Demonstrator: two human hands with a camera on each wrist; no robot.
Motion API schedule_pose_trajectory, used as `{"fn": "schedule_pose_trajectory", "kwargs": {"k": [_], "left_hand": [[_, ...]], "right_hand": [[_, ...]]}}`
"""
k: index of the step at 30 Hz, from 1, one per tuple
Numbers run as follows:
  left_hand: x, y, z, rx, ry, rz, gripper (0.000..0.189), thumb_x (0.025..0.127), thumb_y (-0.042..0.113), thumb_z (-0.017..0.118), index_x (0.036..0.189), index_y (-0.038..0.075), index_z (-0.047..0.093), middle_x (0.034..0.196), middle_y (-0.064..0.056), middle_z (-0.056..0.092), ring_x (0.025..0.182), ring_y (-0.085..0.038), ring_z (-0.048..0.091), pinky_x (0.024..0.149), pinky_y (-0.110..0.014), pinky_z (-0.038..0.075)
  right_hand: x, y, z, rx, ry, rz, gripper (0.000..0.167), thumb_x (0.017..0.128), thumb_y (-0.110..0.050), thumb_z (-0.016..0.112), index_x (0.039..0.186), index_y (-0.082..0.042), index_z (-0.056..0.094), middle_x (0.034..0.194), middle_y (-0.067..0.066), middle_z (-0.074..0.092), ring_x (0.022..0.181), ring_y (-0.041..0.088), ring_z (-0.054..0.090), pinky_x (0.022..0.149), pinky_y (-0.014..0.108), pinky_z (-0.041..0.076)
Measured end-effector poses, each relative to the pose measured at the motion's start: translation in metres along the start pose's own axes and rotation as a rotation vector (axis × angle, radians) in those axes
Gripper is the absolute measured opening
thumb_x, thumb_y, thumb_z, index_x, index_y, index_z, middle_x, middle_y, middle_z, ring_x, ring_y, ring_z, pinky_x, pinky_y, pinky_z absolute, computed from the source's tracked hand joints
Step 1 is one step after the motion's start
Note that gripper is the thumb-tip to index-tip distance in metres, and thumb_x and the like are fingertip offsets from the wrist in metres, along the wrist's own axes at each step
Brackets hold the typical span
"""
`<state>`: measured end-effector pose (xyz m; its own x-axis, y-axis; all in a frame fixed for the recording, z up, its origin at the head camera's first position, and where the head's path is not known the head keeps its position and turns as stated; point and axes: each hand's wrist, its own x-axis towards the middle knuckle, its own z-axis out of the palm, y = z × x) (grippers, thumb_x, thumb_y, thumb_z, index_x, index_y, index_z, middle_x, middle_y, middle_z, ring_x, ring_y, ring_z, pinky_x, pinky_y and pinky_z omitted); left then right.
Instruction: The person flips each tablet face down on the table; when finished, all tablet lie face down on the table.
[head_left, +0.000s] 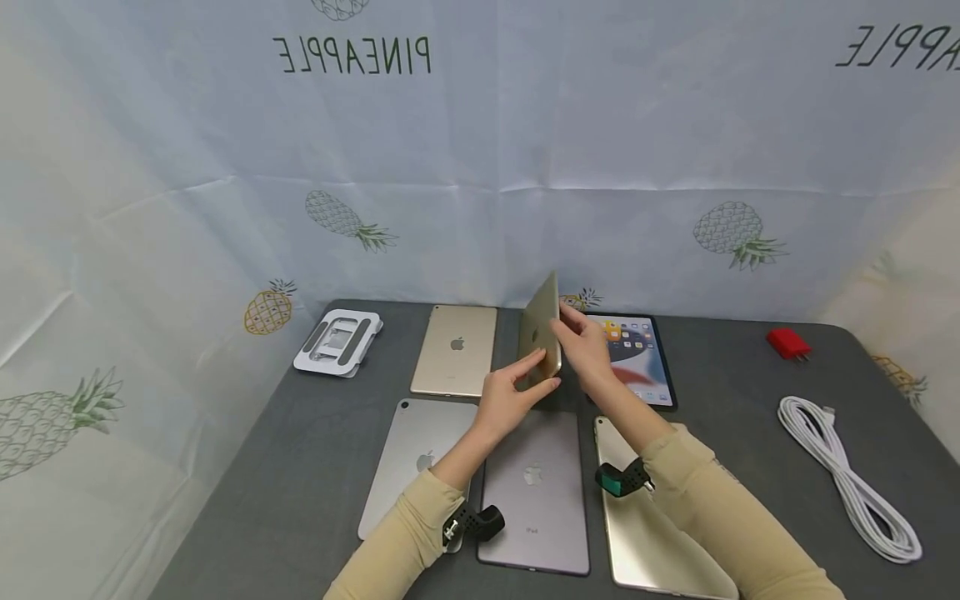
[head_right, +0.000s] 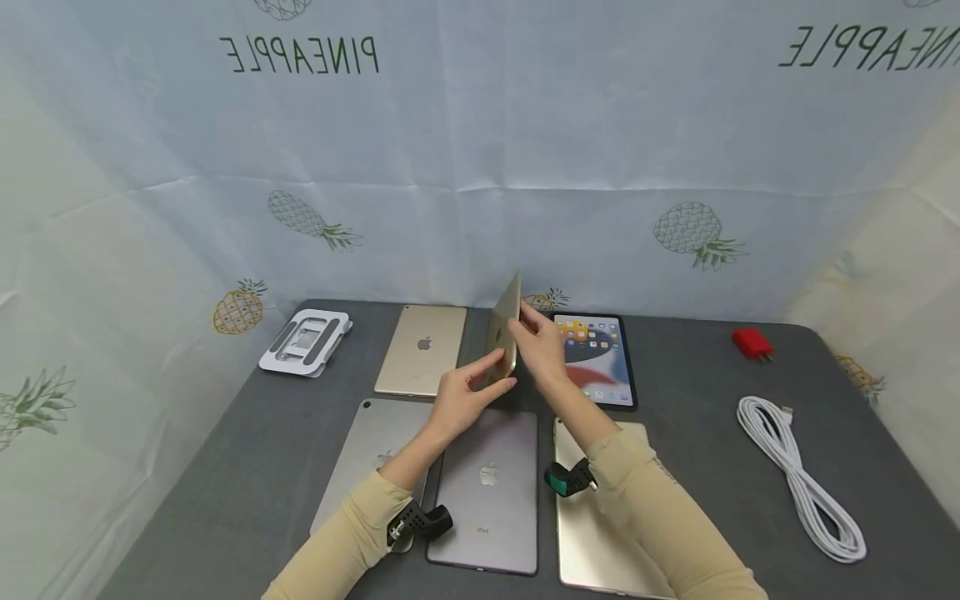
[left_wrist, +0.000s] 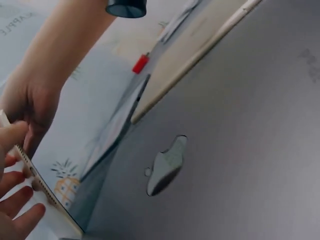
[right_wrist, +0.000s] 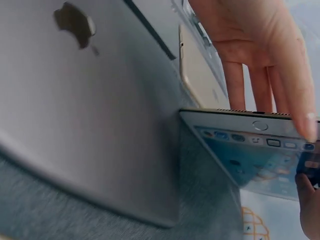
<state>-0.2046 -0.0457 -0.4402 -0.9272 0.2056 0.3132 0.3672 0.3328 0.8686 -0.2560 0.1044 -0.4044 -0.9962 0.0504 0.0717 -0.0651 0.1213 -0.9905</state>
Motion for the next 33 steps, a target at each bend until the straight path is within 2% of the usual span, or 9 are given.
{"fn": "schedule_pose_trajectory", "kwargs": {"k": [6, 14, 17, 20, 25, 28, 33], "left_hand": [[-0.003, -0.006, -0.002, 0.054, -0.053, -0.024, 0.056, 0.087, 0.025, 0.075, 0.136, 0.005, 0.057, 0.139, -0.014, 0.053, 0.127, -0.030, 0.052, 0.098, -0.043, 0.047], [-0.007, -0.015, -0.006, 0.120, -0.069, -0.150, 0.061, 0.085, 0.024, 0.076, 0.138, 0.004, 0.054, 0.146, -0.026, 0.041, 0.134, -0.040, 0.041, 0.105, -0.051, 0.039], [-0.007, -0.017, -0.006, 0.150, -0.064, -0.155, 0.061, 0.083, 0.021, 0.077, 0.137, 0.002, 0.055, 0.144, -0.026, 0.043, 0.134, -0.041, 0.040, 0.106, -0.052, 0.038], [-0.007, -0.019, -0.007, 0.183, -0.057, -0.122, 0.058, 0.082, 0.017, 0.078, 0.134, 0.001, 0.058, 0.141, -0.023, 0.049, 0.131, -0.039, 0.045, 0.104, -0.050, 0.040], [-0.009, -0.022, -0.008, 0.211, -0.047, -0.081, 0.052, 0.081, 0.010, 0.078, 0.128, -0.002, 0.060, 0.136, -0.024, 0.053, 0.128, -0.039, 0.049, 0.102, -0.049, 0.042], [-0.010, -0.022, -0.009, 0.212, -0.037, -0.096, 0.051, 0.082, 0.010, 0.077, 0.128, -0.003, 0.060, 0.139, -0.030, 0.048, 0.131, -0.042, 0.044, 0.105, -0.051, 0.038], [-0.010, -0.022, -0.009, 0.212, -0.025, -0.123, 0.048, 0.083, 0.010, 0.075, 0.128, -0.001, 0.061, 0.141, -0.030, 0.044, 0.132, -0.043, 0.043, 0.108, -0.051, 0.035]], "right_hand": [[-0.002, 0.007, -0.007, -0.037, 0.052, 0.004, 0.048, 0.098, -0.021, 0.057, 0.144, -0.012, 0.048, 0.135, 0.015, 0.057, 0.120, 0.028, 0.056, 0.100, 0.042, 0.046], [-0.003, 0.020, -0.014, -0.137, 0.112, 0.012, 0.047, 0.096, -0.017, 0.059, 0.140, -0.005, 0.052, 0.128, 0.017, 0.062, 0.111, 0.026, 0.060, 0.093, 0.035, 0.049], [-0.003, 0.025, -0.016, -0.173, 0.124, 0.027, 0.046, 0.095, -0.017, 0.059, 0.139, -0.003, 0.053, 0.128, 0.018, 0.062, 0.113, 0.026, 0.059, 0.095, 0.037, 0.047], [-0.003, 0.031, -0.018, -0.207, 0.128, 0.043, 0.046, 0.095, -0.017, 0.060, 0.139, -0.002, 0.053, 0.128, 0.019, 0.062, 0.114, 0.027, 0.059, 0.096, 0.040, 0.046], [-0.004, 0.040, -0.021, -0.283, 0.097, 0.076, 0.048, 0.095, -0.013, 0.056, 0.140, 0.001, 0.050, 0.131, 0.021, 0.059, 0.119, 0.032, 0.057, 0.100, 0.042, 0.044], [-0.005, 0.043, -0.022, -0.345, 0.059, 0.097, 0.051, 0.094, -0.011, 0.054, 0.142, 0.004, 0.046, 0.132, 0.024, 0.057, 0.123, 0.034, 0.055, 0.102, 0.043, 0.043], [-0.008, 0.044, -0.022, -0.425, -0.021, 0.129, 0.060, 0.090, -0.010, 0.052, 0.146, 0.006, 0.037, 0.135, 0.023, 0.054, 0.126, 0.033, 0.051, 0.103, 0.044, 0.042]]}}
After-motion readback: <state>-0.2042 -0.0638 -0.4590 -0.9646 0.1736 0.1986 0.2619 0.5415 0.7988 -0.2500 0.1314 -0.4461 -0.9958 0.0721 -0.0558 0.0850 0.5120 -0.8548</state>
